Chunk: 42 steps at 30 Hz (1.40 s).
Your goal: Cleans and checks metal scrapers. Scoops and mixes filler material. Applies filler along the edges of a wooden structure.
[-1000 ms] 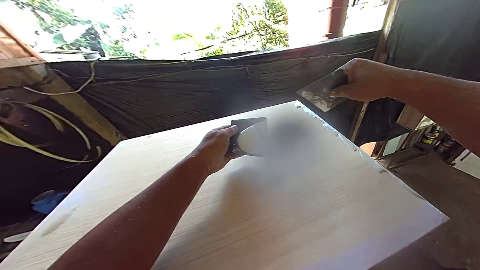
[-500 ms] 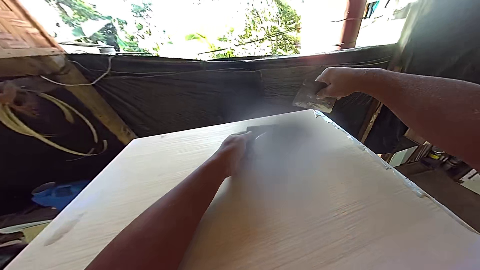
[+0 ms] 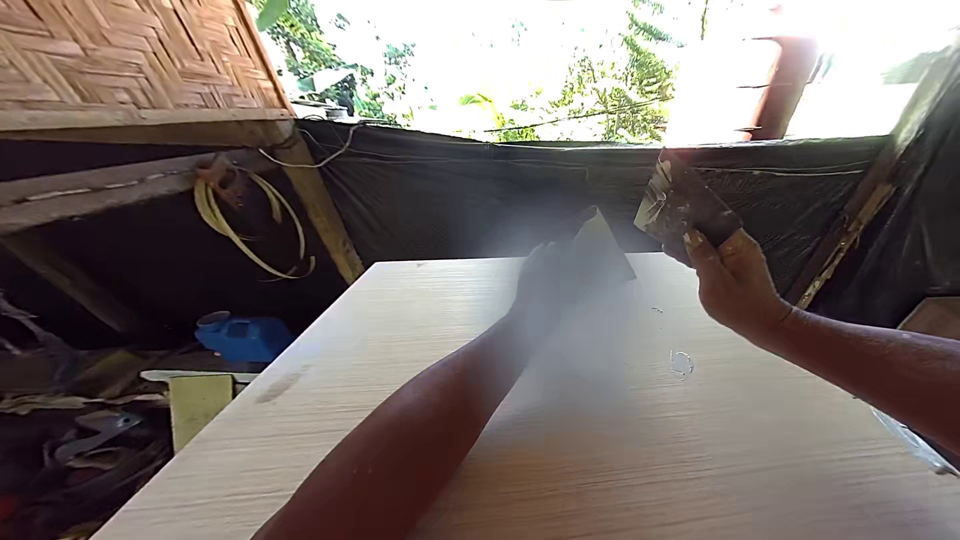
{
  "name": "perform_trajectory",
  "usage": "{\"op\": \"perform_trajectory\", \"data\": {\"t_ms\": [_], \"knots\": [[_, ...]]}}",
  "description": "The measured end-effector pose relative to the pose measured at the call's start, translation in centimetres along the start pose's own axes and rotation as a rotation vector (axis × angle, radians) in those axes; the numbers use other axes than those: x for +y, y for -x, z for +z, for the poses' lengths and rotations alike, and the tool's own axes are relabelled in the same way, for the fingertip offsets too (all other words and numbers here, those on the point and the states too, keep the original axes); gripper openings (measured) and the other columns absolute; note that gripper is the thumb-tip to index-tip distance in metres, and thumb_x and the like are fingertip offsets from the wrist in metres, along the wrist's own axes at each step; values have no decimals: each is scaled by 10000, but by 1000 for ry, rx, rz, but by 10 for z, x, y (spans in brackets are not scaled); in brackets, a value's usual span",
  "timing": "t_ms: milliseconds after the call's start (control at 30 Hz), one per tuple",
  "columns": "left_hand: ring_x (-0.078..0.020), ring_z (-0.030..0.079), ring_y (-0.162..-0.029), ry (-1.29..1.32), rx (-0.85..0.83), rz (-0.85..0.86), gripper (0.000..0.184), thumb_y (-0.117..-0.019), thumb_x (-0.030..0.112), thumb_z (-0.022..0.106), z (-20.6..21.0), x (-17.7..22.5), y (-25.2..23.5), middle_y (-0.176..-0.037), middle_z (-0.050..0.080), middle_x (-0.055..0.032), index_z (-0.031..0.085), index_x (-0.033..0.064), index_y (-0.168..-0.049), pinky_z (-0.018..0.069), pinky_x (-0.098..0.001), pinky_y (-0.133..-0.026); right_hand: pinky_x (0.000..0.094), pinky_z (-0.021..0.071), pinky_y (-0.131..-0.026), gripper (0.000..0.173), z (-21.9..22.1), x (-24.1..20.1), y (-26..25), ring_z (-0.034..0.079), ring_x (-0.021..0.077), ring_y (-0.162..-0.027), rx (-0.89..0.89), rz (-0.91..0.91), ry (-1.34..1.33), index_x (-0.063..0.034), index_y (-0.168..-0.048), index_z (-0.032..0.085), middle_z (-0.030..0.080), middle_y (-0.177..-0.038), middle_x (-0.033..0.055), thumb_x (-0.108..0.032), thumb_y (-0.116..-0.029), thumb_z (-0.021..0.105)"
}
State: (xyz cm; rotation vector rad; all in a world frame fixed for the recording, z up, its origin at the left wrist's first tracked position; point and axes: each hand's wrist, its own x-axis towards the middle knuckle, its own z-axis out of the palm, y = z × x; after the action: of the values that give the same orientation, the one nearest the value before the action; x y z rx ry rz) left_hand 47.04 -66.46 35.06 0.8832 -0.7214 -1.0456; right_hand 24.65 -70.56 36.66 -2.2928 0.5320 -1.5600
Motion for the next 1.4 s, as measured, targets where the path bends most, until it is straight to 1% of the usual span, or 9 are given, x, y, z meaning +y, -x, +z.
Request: {"op": "perform_trajectory", "data": {"t_ms": [100,300,467,667,767,833,1100,1300,1400], "knots": [[-291,710,-1027,34,5,32,362,-1135,287,324,9,-2,6,-1200,656,-171,480,76,-1384,617,-480,-845,375,580,-954,351,7,-10,9,690,137,-1046,-21,51,47,12,-1362,502,667,-1153,129,-204,-1114,377],[-305,707,-1037,33,-51,56,352,-1136,280,318,14,-19,5,-1192,660,-173,495,57,-1343,613,-517,-851,329,538,-1011,407,23,-14,18,657,112,-1146,-49,43,102,8,-1454,461,658,-1259,137,-199,-1122,346],[-300,715,-1016,16,-25,57,344,-1133,277,338,12,-27,4,-1175,663,-181,507,46,-1323,621,-502,-842,300,545,-956,424,33,-15,25,677,122,-1074,-81,67,175,-29,-1510,435,679,-1213,147,-182,-1123,358],[-292,710,-1025,-41,-12,142,335,-1130,284,352,11,-31,3,-1163,668,-169,535,42,-1273,616,-527,-835,388,555,-908,409,43,-20,14,702,226,-1039,-142,210,343,-24,-1489,454,701,-1141,180,-187,-1122,373],[-295,710,-1020,-68,-1,149,325,-1131,276,350,10,-27,4,-1158,663,-174,533,37,-1252,618,-526,-826,416,550,-898,357,39,-19,3,699,208,-998,-234,336,326,-54,-1387,536,701,-1060,137,-225,-1126,364],[-289,709,-1015,-81,21,144,325,-1132,270,351,11,-22,6,-1149,661,-176,539,32,-1250,618,-512,-825,437,548,-805,306,35,-18,-2,677,212,-880,-323,411,323,-61,-1250,574,661,-934,112,-245,-1127,362],[-301,705,-1036,-122,9,115,348,-1131,272,345,8,-15,2,-1174,662,-184,529,29,-1298,614,-524,-840,395,546,-733,283,-2,-21,-28,666,165,-796,-743,445,359,-80,-1039,658,668,-851,64,-194,-1110,408],[-271,688,-1069,-71,-5,197,376,-1129,277,330,-6,15,-12,-1219,648,-156,482,42,-1380,602,-486,-883,346,621,-660,233,-54,-21,-62,724,163,-766,-434,666,50,-50,-1113,662,726,-909,83,-123,-1077,444],[-263,690,-1085,-125,68,148,387,-1121,290,344,-21,11,-18,-1240,654,-143,481,81,-1416,600,-484,-892,509,635,-700,260,-80,-3,-73,739,312,-919,-274,848,-196,-93,-1301,579,709,-1107,154,-149,-1079,453]]}}
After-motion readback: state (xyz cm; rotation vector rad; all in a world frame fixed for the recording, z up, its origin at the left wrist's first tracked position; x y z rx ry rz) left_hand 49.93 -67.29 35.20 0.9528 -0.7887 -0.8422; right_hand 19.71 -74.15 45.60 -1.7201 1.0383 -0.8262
